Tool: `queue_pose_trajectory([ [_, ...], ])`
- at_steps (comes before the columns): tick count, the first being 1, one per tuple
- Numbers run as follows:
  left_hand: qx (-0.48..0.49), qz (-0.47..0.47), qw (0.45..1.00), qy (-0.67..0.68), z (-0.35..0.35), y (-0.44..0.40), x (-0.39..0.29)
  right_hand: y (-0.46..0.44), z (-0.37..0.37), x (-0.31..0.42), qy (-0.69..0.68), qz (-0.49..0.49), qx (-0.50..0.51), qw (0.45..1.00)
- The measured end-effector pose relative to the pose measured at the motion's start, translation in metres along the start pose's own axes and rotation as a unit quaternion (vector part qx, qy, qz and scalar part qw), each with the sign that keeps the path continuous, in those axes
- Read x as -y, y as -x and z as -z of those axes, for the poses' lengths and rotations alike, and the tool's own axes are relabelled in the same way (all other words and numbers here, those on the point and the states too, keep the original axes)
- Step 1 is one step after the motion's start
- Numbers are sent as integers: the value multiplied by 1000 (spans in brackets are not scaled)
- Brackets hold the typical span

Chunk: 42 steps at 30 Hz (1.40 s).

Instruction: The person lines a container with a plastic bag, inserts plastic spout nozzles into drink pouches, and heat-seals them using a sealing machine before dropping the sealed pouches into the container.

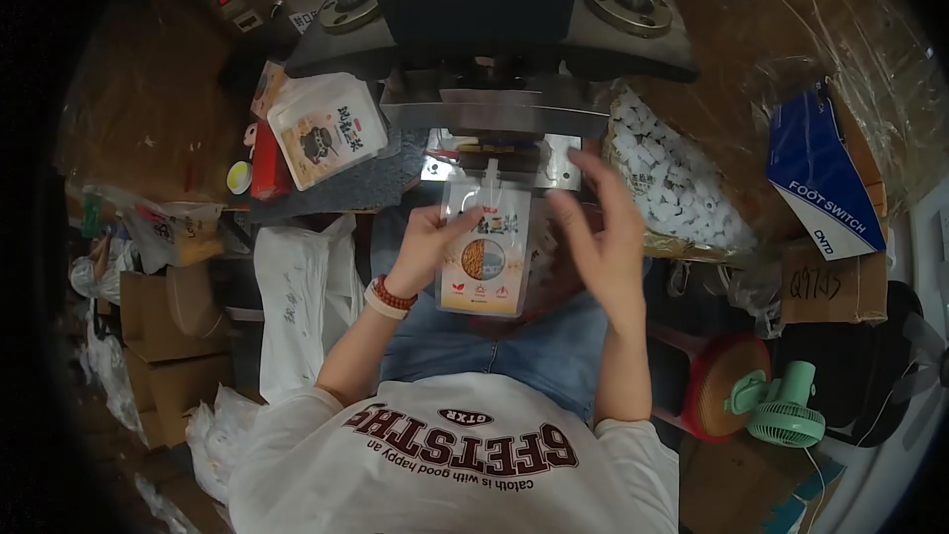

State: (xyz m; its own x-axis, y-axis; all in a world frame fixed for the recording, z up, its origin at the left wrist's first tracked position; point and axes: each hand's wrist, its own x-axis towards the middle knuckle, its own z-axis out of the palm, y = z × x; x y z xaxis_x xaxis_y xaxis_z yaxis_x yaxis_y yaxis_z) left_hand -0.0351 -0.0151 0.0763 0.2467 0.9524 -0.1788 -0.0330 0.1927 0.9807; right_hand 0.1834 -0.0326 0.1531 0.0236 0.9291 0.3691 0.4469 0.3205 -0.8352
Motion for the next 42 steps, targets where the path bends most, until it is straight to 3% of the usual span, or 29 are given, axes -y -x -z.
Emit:
queue_pose_trajectory([
  [2,-27,41,989,139,-3,-19,-8,-14,20,-17,133,-17,-79,988],
  [3,-22,36,983,178,-4,-27,-16,-23,24,-29,135,-20,-77,988],
  [5,-12,47,979,196,-2,-41,-18,-38,25,-62,374,57,-101,920],
  [8,-3,76,976,204,-1,-46,-18,-49,14,-103,359,23,-29,932],
  [12,4,74,991,113,18,-47,-15,-45,17,-99,293,-28,-15,956],
  [13,-118,0,990,-84,32,-44,-22,-41,19,-96,281,-17,-53,958],
  [14,-232,-70,930,-277,47,-41,-27,-38,22,-93,269,-8,-91,959],
  [15,-328,-138,782,-512,63,-38,-29,-35,24,-89,250,-29,-97,963],
  [16,-391,-193,563,-702,80,-33,-31,-33,24,-90,247,-29,-95,964],
  [18,-334,-152,589,-719,114,-16,-5,-29,25,-90,247,-48,-167,953],
  [19,-238,-175,678,-673,120,-3,0,-28,25,-83,247,-47,-169,953],
  [20,-135,-195,752,-616,120,8,0,-27,24,-71,164,-73,-178,967],
  [21,-109,-233,729,-634,116,19,0,-23,20,-58,82,-101,-182,975],
  [22,-107,-228,732,-633,113,26,2,-19,12,-46,83,-106,-178,975],
  [24,-142,-227,791,-550,107,36,4,-14,-10,-17,-256,-8,-108,961],
  [25,-141,-228,791,-550,99,39,-1,-9,-17,0,-339,-20,-58,939],
  [27,-186,-149,915,-326,76,46,-19,6,-25,13,-375,-28,42,925],
  [28,-182,-151,916,-324,66,47,-23,11,-35,13,-352,12,68,934],
  [29,-171,-231,903,-319,56,48,-27,16,-45,12,-328,50,94,939],
  [31,-134,-331,876,-326,41,53,-34,11,-55,18,-88,174,110,975],
  [34,-82,-371,851,-362,28,59,-51,13,-52,14,-94,201,129,967],
  [36,-28,-372,869,-325,25,58,-52,13,-45,13,-102,227,127,960],
  [38,12,-358,901,-245,14,54,-45,17,-41,9,-263,122,147,946],
  [39,15,-358,901,-244,9,49,-38,18,-41,7,-262,120,146,947],
  [41,50,-157,980,-112,3,32,-15,21,-43,3,-140,-15,80,987],
  [42,36,-107,992,-59,-1,21,3,18,-40,1,-140,-16,79,987],
])
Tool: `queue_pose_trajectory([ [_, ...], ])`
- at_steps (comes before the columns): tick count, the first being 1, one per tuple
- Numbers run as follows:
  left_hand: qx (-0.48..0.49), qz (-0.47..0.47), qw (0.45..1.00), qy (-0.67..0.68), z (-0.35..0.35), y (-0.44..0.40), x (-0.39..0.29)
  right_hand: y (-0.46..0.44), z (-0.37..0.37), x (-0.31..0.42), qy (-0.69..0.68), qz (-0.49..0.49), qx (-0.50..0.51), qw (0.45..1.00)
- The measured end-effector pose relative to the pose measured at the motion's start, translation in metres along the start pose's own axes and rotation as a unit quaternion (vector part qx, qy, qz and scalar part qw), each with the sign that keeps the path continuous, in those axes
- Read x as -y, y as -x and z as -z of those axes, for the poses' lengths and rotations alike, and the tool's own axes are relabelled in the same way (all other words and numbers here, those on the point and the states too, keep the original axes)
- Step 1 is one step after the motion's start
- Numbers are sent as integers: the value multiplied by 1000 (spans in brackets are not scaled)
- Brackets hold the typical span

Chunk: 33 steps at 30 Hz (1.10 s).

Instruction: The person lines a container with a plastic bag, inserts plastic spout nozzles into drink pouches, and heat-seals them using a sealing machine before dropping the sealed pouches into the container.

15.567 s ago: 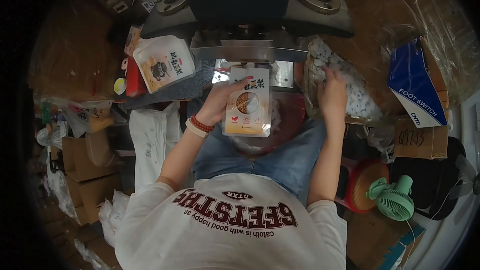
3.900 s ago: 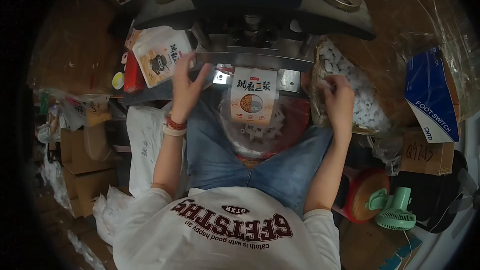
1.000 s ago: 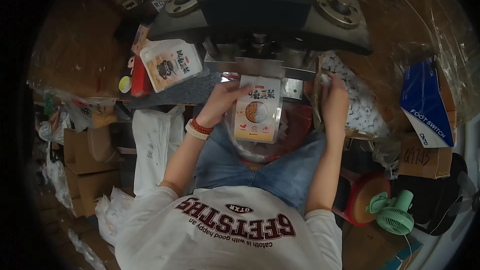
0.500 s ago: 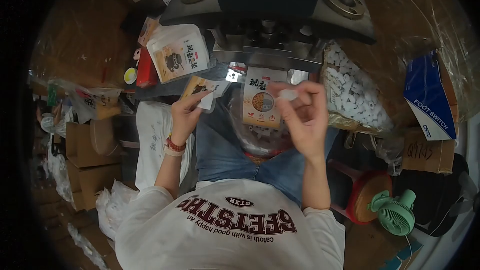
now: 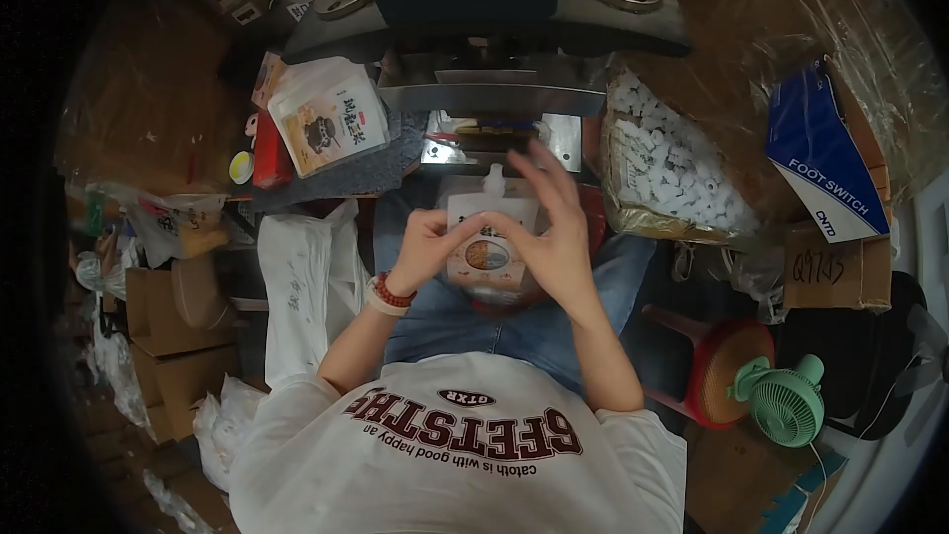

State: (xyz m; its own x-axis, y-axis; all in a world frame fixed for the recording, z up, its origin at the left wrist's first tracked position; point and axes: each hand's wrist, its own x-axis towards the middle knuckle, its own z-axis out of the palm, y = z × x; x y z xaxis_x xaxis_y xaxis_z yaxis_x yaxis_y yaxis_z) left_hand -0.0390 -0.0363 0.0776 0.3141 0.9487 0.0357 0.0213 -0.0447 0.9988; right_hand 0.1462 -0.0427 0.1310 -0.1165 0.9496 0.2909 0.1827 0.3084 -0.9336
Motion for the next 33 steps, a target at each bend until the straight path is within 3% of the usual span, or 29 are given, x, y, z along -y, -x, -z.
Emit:
queue_pose_trajectory([
  [1,1,0,1000,0,-4,-7,0,-3,8,0,42,24,-78,996],
  [2,-27,59,996,66,-8,-15,0,-6,19,0,85,46,-155,983],
  [3,-55,119,983,132,-10,-23,0,-10,34,3,135,39,-171,975],
  [5,-61,141,967,202,-8,-43,0,-19,68,-3,277,30,-186,942],
  [6,-67,141,959,237,-6,-52,-2,-25,79,-13,277,29,-184,943],
  [8,-68,158,943,285,-3,-62,-9,-33,90,-41,496,-37,-149,855],
  [9,-71,160,943,284,-1,-63,-7,-34,91,-51,494,-37,-147,856],
  [11,-65,182,942,275,2,-67,-4,-40,90,-66,475,-128,-98,865],
  [13,-83,193,942,261,8,-63,-9,-41,92,-72,438,-95,-120,886],
  [15,-47,177,982,47,18,-64,-24,-39,92,-69,405,-47,-159,899],
  [16,-97,128,981,-107,38,-67,-2,-40,91,-62,404,-43,-158,900],
  [17,-200,8,930,-307,58,-64,-4,-39,90,-56,334,-31,-208,919],
  [18,-288,-111,817,-487,74,-58,-5,-35,88,-52,262,-22,-255,930],
  [19,-308,-44,683,-661,80,-50,-13,-30,84,-50,261,-23,-255,931],
  [20,-307,-43,682,-662,93,-38,-4,-25,80,-48,121,-24,-268,955],
  [21,-226,-50,701,-675,110,-24,12,-21,76,-45,-23,-25,-275,961],
  [22,-144,-59,714,-683,117,-14,21,-19,69,-39,-23,-24,-276,961],
  [23,-127,-101,765,-623,112,-4,16,-19,59,-29,-120,3,-249,961],
  [24,-122,-101,765,-624,113,4,16,-15,49,-21,-214,26,-219,952],
  [26,-119,-99,831,-534,112,19,8,-10,31,-12,-199,57,-196,958],
  [27,-180,-70,869,-456,100,20,-2,-9,21,-7,-183,93,-171,963],
  [28,-179,-72,870,-454,91,21,-9,-11,9,-6,-192,145,-148,959],
  [30,-196,-85,923,-321,79,21,-17,-12,-12,-2,-141,165,-100,971],
  [31,-194,-88,923,-320,72,20,-21,-15,-22,0,-81,181,-83,977],
  [33,-150,-224,894,-357,57,19,-29,-14,-37,2,-19,195,-68,978],
])
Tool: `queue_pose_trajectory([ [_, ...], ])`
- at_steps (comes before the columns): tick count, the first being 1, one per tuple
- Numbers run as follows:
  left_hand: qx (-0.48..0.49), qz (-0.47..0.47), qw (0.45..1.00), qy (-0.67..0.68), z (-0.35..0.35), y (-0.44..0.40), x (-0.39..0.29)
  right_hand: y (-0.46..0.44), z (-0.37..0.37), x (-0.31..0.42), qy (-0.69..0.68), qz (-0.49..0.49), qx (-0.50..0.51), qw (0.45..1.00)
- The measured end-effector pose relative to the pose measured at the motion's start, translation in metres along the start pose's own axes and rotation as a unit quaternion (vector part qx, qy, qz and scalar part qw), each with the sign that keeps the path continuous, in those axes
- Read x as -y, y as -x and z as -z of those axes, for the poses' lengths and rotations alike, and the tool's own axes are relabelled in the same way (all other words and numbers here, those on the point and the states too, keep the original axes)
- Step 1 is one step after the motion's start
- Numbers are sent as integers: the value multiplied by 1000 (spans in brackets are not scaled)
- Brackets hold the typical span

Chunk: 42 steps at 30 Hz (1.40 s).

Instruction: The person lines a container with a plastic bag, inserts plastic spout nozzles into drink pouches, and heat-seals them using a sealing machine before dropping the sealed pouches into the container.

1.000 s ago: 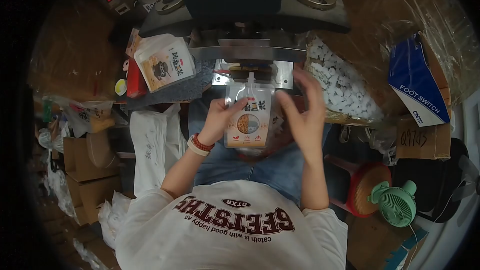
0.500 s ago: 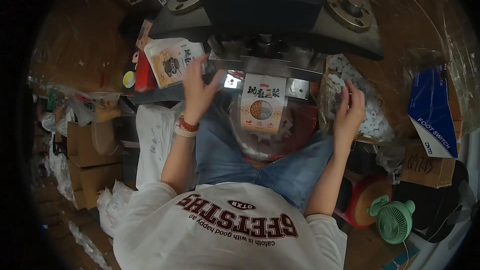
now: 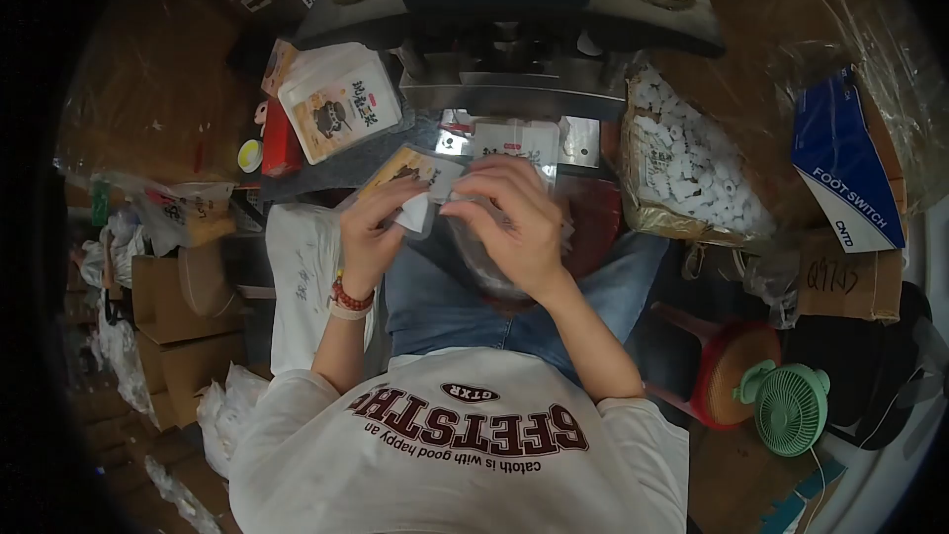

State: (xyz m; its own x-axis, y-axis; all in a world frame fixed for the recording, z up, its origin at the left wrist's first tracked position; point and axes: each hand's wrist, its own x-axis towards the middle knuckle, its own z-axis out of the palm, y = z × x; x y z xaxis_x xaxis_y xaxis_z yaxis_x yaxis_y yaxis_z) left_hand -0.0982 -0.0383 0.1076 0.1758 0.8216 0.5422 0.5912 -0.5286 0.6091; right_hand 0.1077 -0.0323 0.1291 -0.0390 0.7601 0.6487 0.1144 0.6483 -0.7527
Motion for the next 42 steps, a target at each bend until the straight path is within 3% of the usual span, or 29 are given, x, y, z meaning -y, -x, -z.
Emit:
queue_pose_trajectory([
  [2,13,-31,999,9,3,-4,-21,4,-7,-1,-2,25,57,998],
  [4,68,-38,992,97,6,-6,-34,5,2,5,-3,43,51,998],
  [7,102,7,978,180,-9,-4,-41,7,15,6,-61,21,60,996],
  [9,114,37,970,212,-35,0,-31,9,16,3,35,-75,7,997],
  [11,179,261,879,356,-64,0,-13,5,26,-6,66,-114,-74,989],
  [12,211,351,849,333,-70,-5,-6,-1,38,-2,92,-113,-97,985],
  [13,210,351,849,335,-73,-14,-7,-6,55,-6,144,-114,-93,979],
  [15,123,399,772,480,-78,-33,-11,-19,89,-14,270,-126,-86,951],
  [17,116,416,752,498,-85,-47,0,-32,108,-26,419,-93,-87,899],
  [18,116,421,735,519,-87,-53,3,-29,117,-48,418,-93,-84,900],
  [20,125,429,713,541,-86,-60,8,-20,125,-88,608,-112,-17,786],
  [24,124,443,690,559,-90,-59,11,-19,122,-84,516,-215,44,828],
  [25,118,446,692,555,-83,-60,12,-20,125,-84,498,-202,34,842],
  [27,198,399,818,363,-65,-65,14,-22,125,-82,480,-184,-19,857],
  [28,167,322,903,231,-58,-60,34,-25,123,-75,478,-182,-18,859],
  [29,59,230,971,17,-45,-58,46,-26,121,-67,411,-202,-97,883],
  [30,-51,123,971,-198,-33,-54,57,-24,118,-61,340,-221,-176,897],
  [31,-49,122,971,-199,-23,-44,70,-19,116,-58,340,-223,-176,896],
  [33,65,92,898,-425,-8,-18,86,-10,109,-50,44,-186,-219,957],
  [36,137,19,951,-276,9,5,69,-6,83,-16,-4,-215,-152,965],
  [38,102,9,955,-277,13,11,61,-7,65,0,-12,-209,-125,970],
  [40,80,174,977,-98,19,8,42,-17,48,14,145,17,5,989],
  [42,33,125,990,-54,13,4,25,-14,28,19,181,36,23,982],
])
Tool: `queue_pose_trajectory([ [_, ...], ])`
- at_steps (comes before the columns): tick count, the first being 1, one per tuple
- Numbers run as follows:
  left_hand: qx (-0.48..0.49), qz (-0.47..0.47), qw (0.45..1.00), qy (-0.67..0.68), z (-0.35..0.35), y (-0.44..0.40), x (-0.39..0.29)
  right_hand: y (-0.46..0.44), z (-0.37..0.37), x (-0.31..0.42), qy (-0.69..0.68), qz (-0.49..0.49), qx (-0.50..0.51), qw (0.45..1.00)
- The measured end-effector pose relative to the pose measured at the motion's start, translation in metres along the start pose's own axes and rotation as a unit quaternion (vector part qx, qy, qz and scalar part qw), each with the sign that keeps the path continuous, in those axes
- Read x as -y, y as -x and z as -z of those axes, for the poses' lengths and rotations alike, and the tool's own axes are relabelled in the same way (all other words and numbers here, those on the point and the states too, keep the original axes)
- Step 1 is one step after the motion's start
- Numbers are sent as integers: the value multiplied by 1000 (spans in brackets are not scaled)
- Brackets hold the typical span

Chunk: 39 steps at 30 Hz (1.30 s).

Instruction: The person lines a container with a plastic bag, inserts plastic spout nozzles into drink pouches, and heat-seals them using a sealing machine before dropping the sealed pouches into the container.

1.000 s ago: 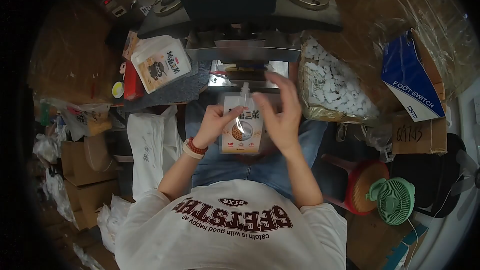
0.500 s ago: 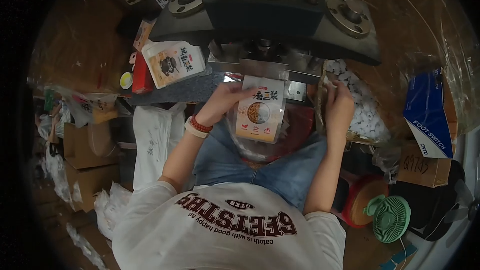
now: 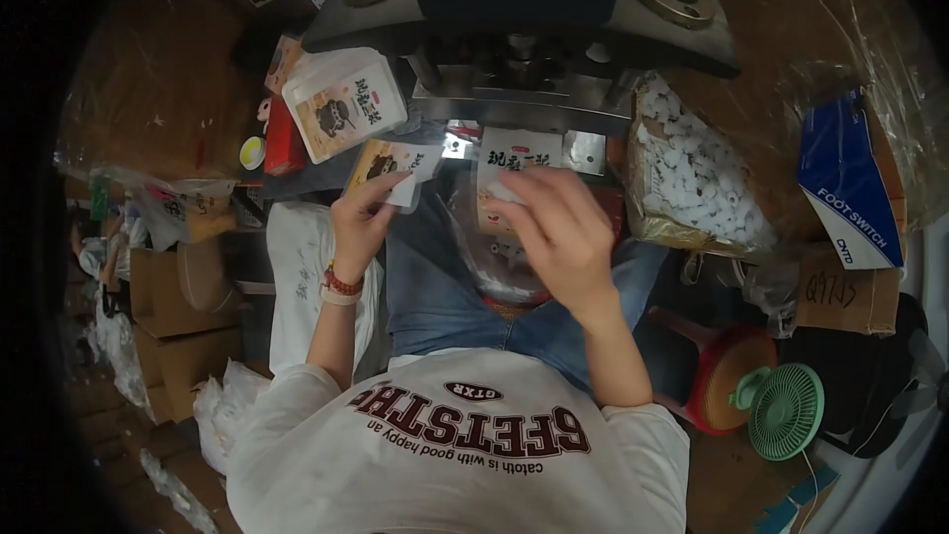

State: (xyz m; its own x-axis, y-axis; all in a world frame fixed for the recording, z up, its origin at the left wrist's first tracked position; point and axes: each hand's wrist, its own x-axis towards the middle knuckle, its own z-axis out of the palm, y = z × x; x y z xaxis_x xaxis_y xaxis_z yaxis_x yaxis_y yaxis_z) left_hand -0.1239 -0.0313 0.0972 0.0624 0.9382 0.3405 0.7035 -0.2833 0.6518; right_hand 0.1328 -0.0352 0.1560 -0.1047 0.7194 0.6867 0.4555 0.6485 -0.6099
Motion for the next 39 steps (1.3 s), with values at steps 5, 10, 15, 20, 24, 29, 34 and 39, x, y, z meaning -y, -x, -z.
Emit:
queue_pose_trajectory([
  [5,-27,-202,979,-21,3,2,-46,0,-18,1,65,94,130,985],
  [10,31,-243,964,106,-3,4,-65,-2,13,8,-41,70,174,981],
  [15,192,111,932,287,-78,3,-39,0,20,-8,26,-112,46,992],
  [20,138,282,770,556,-92,-43,-47,-9,68,-49,196,-221,-51,954],
  [24,130,314,736,586,-95,-58,-45,16,66,-119,451,-210,18,867],
  [29,167,302,803,486,-78,-63,-46,16,62,-127,344,-253,91,899],
  [34,-84,32,964,-250,-31,-65,28,13,61,-107,258,-290,-62,920],
  [39,42,-98,955,-278,-9,-9,41,15,47,-72,11,-195,-142,971],
])
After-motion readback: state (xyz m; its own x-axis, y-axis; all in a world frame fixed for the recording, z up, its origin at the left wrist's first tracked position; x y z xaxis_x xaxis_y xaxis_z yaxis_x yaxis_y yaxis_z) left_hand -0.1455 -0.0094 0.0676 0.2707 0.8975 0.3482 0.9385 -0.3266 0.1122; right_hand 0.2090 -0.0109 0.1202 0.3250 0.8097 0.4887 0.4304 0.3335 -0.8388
